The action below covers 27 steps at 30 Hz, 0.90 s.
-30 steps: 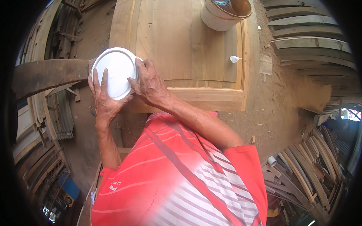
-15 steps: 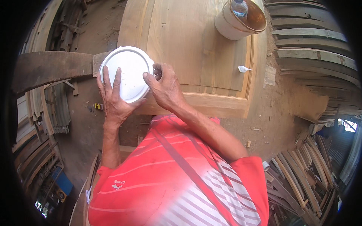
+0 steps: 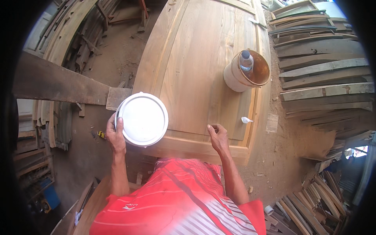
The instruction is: The person applies glue from a small white bottle to the grooves and joints of a wooden door panel, then smooths the surface with their hands and a small tool.
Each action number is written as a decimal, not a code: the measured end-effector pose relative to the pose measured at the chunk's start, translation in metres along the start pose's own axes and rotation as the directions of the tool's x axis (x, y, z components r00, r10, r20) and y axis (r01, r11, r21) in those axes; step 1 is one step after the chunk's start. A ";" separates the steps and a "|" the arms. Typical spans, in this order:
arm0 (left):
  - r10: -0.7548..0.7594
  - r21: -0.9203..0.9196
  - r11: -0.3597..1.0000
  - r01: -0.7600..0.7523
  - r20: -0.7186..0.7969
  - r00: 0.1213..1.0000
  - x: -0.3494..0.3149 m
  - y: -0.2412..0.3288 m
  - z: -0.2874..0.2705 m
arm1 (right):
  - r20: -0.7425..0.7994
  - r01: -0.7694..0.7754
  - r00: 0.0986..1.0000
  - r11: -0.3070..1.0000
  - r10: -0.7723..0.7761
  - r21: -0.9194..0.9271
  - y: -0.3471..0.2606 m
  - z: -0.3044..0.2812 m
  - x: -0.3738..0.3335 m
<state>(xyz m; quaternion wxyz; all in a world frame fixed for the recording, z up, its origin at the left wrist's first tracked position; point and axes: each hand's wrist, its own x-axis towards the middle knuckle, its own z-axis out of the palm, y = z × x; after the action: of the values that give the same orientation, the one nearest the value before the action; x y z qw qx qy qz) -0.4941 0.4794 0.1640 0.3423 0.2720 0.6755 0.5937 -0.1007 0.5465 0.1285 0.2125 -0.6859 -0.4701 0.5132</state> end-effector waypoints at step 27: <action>-0.175 -0.254 0.898 0.358 0.540 0.823 0.065 0.154 0.171 | -0.272 0.233 0.761 0.639 -0.589 -0.733 0.050 0.033 0.096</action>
<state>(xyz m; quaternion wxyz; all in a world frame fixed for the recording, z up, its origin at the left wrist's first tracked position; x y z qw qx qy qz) -0.4061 0.6576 0.2971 0.6296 0.2546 0.4794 0.5559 -0.1063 0.5993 0.0291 0.1827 -0.6897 -0.6983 0.0573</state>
